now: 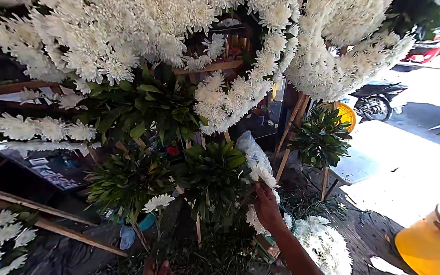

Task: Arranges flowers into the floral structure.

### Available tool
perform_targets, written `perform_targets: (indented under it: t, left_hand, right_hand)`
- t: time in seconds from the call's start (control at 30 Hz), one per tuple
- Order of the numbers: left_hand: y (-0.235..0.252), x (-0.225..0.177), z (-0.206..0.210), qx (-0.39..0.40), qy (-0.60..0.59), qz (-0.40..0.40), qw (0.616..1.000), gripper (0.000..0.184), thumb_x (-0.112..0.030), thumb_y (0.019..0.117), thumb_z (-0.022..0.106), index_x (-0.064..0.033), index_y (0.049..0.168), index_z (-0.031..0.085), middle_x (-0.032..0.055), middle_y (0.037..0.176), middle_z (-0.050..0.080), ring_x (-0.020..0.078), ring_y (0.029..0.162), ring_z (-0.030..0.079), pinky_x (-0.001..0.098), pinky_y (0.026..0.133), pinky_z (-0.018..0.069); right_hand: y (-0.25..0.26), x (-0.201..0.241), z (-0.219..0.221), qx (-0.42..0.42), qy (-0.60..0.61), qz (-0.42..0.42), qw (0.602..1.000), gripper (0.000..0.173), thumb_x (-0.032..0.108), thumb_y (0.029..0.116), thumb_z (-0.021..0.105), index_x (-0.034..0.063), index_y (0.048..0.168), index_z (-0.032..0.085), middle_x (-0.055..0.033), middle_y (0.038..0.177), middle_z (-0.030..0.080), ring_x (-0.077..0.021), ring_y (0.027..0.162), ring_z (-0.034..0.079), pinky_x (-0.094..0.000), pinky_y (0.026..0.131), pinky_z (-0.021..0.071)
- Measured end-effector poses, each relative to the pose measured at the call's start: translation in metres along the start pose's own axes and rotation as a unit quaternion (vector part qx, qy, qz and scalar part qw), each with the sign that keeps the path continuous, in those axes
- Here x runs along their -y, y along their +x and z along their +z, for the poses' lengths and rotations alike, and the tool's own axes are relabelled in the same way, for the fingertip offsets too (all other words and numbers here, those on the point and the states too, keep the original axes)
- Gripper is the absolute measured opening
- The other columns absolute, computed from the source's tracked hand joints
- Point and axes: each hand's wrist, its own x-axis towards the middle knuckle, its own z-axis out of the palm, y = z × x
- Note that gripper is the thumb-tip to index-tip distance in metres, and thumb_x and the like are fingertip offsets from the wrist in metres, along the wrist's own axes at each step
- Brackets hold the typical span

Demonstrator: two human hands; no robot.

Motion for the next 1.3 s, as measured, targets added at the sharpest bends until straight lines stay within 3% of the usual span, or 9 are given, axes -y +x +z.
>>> perform_targets:
  t: [0.07, 0.1, 0.2, 0.4, 0.67, 0.77, 1.03, 1.17, 1.3]
  left_hand:
    - [0.006, 0.002, 0.001, -0.009, 0.072, -0.001, 0.997, 0.078, -0.006, 0.0965, 0.055, -0.0026, 0.162, 0.013, 0.0288, 0.141, 0.050, 0.0284, 0.106, 0.065, 0.0466, 0.090, 0.0560]
    - [0.007, -0.001, 0.012, -0.021, 0.076, 0.009, 0.997, 0.079, -0.004, 0.0947, 0.055, -0.0050, 0.162, 0.013, 0.0301, 0.143, 0.048, 0.0316, 0.108, 0.063, 0.0495, 0.091, 0.0549]
    - [0.006, -0.019, 0.070, -0.055, 0.078, 0.071, 0.993, 0.048, -0.013, 0.0997, 0.048, -0.0006, 0.146, 0.043, 0.0156, 0.105, 0.067, 0.0180, 0.065, 0.060, 0.0384, 0.056, 0.0527]
    - [0.004, -0.114, 0.169, 0.064, -0.102, 0.126, 0.985, 0.055, -0.041, 0.0992, 0.064, 0.0013, 0.133, 0.056, 0.0007, 0.108, 0.067, 0.0033, 0.091, 0.063, 0.0263, 0.086, 0.0553]
    - [0.006, -0.130, 0.245, 0.005, -0.072, 0.161, 0.984, 0.044, -0.044, 0.1046, 0.052, -0.0056, 0.122, 0.062, -0.0031, 0.096, 0.063, 0.0028, 0.082, 0.059, 0.0250, 0.078, 0.0539]
    - [-0.007, -0.134, 0.260, -0.027, -0.050, 0.117, 0.992, 0.050, -0.041, 0.1042, 0.054, 0.0013, 0.131, 0.058, 0.0039, 0.109, 0.068, 0.0060, 0.095, 0.065, 0.0280, 0.090, 0.0559]
    - [0.002, -0.133, 0.266, -0.053, -0.005, 0.132, 0.990, 0.060, -0.057, 0.1034, 0.047, -0.0006, 0.112, 0.065, -0.0007, 0.087, 0.064, 0.0052, 0.077, 0.062, 0.0246, 0.075, 0.0557]
    - [0.004, -0.128, 0.246, -0.050, -0.039, 0.087, 0.994, 0.050, -0.052, 0.1045, 0.045, -0.0067, 0.101, 0.065, -0.0060, 0.078, 0.061, 0.0016, 0.063, 0.053, 0.0210, 0.062, 0.0487]
    - [0.020, -0.129, 0.222, 0.028, -0.149, 0.113, 0.982, 0.052, -0.054, 0.1003, 0.055, -0.0049, 0.116, 0.062, -0.0043, 0.101, 0.069, -0.0011, 0.072, 0.057, 0.0183, 0.066, 0.0499]
  right_hand:
    - [0.014, 0.021, 0.006, -0.004, 0.019, -0.025, 1.000, 0.018, 0.008, 0.1075, 0.048, -0.0006, 0.120, 0.056, -0.0097, 0.102, 0.069, -0.0167, 0.082, 0.070, -0.0331, 0.075, 0.0618]
    - [0.017, 0.029, 0.013, 0.004, 0.032, -0.027, 0.999, 0.018, 0.007, 0.1075, 0.047, -0.0007, 0.121, 0.056, -0.0099, 0.103, 0.070, -0.0167, 0.083, 0.070, -0.0329, 0.075, 0.0615]
    - [0.015, 0.042, 0.041, 0.033, 0.060, 0.018, 0.997, 0.018, 0.005, 0.1082, 0.043, 0.0000, 0.117, 0.057, -0.0096, 0.100, 0.070, -0.0175, 0.084, 0.071, -0.0340, 0.079, 0.0621]
    - [0.006, 0.040, 0.051, 0.169, 0.043, 0.145, 0.974, 0.019, 0.011, 0.1080, 0.048, 0.0057, 0.118, 0.063, -0.0086, 0.105, 0.072, -0.0179, 0.088, 0.073, -0.0352, 0.082, 0.0624]
    - [0.054, 0.057, 0.008, 0.242, -0.002, 0.224, 0.944, 0.015, 0.005, 0.1029, 0.057, 0.0006, 0.114, 0.065, -0.0091, 0.101, 0.069, -0.0162, 0.084, 0.069, -0.0361, 0.083, 0.0614]
    - [0.070, 0.061, -0.005, 0.241, -0.021, 0.250, 0.937, 0.013, 0.001, 0.1013, 0.057, -0.0032, 0.110, 0.066, -0.0119, 0.098, 0.071, -0.0182, 0.081, 0.070, -0.0371, 0.081, 0.0624]
    - [0.078, 0.054, 0.001, 0.173, 0.038, 0.265, 0.948, 0.016, 0.003, 0.1028, 0.056, -0.0066, 0.111, 0.066, -0.0136, 0.099, 0.071, -0.0174, 0.080, 0.069, -0.0336, 0.078, 0.0610]
    - [0.109, 0.061, 0.014, 0.086, 0.072, 0.146, 0.983, 0.018, 0.007, 0.1080, 0.046, -0.0009, 0.119, 0.058, -0.0097, 0.103, 0.071, -0.0160, 0.087, 0.071, -0.0313, 0.079, 0.0619]
    - [0.104, 0.059, 0.014, 0.279, -0.091, 0.077, 0.953, 0.036, 0.006, 0.0997, 0.061, -0.0053, 0.133, 0.056, -0.0118, 0.125, 0.067, -0.0186, 0.112, 0.065, -0.0373, 0.101, 0.0543]
